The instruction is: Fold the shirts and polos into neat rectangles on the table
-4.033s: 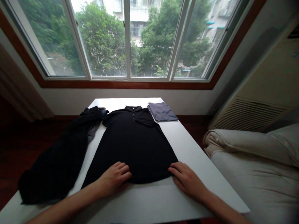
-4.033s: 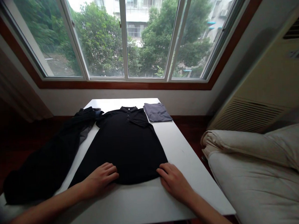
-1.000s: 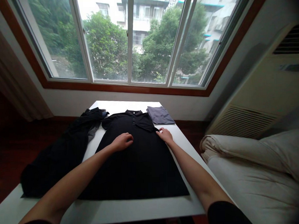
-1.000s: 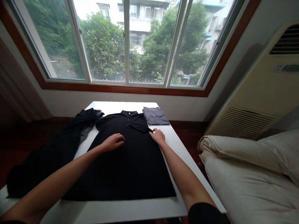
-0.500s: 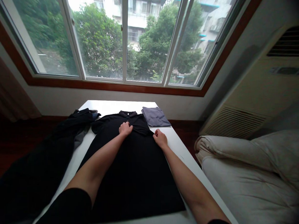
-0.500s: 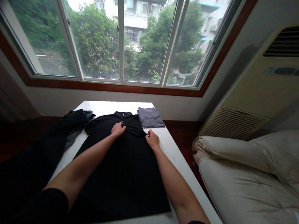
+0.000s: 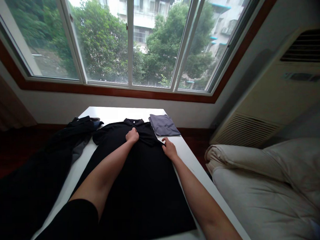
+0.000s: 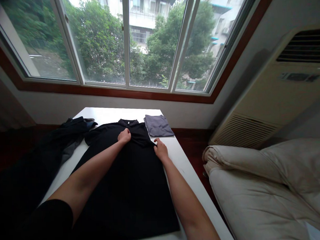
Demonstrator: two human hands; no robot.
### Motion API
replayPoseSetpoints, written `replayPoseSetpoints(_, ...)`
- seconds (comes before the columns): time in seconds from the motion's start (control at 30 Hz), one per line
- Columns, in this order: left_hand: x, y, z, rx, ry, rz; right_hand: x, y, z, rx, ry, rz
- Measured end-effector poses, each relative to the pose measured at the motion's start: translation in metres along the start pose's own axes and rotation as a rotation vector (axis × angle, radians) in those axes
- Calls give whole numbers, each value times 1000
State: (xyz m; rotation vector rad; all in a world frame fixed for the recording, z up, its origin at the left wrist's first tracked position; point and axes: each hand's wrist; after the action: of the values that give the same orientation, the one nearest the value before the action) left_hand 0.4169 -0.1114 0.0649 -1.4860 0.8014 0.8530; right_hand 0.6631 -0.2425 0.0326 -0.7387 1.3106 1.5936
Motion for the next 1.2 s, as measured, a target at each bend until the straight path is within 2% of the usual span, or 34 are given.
replayPoseSetpoints(0.23,-2,5,-3,-14,-8,-28,1,-2,-3,61,-15,-131)
replayPoseSetpoints(0.37,6,3,-20,53,-113,-17,3,2,-4,-44,-52,-140)
replayPoseSetpoints(0.43,14,0,-30,175,-203,25,4,5,-4,-135,-62,-142)
replayPoseSetpoints(0.5,22,-4,-39,358,-234,81,4,6,-5,-216,-46,-145)
replayPoseSetpoints(0.63,40,-10,-52,677,-101,125,4,4,-4,-286,42,-168)
replayPoseSetpoints(0.73,50,-8,-55,789,-26,124,3,0,-4,-260,58,-200)
replayPoseSetpoints(0.9,57,-2,-54,793,-26,122,-2,3,-9,-214,40,-243)
replayPoseSetpoints(1.07,56,-2,-62,813,-73,108,-5,14,-14,-93,-56,-277)
replayPoseSetpoints(1.13,54,-1,-66,815,-83,98,-2,15,-14,-144,-80,-239)
replayPoseSetpoints(1.2,52,3,-69,801,-95,97,4,15,-13,-269,-40,-195)
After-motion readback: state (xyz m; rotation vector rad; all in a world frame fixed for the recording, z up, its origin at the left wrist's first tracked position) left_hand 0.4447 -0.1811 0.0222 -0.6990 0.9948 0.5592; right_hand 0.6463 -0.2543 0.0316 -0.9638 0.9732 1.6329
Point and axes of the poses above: each hand's wrist, its own z-axis towards the middle knuckle, its own x-axis out of the palm, y = z × x, and after that the axes turned 4 degrees about -x, right-handed
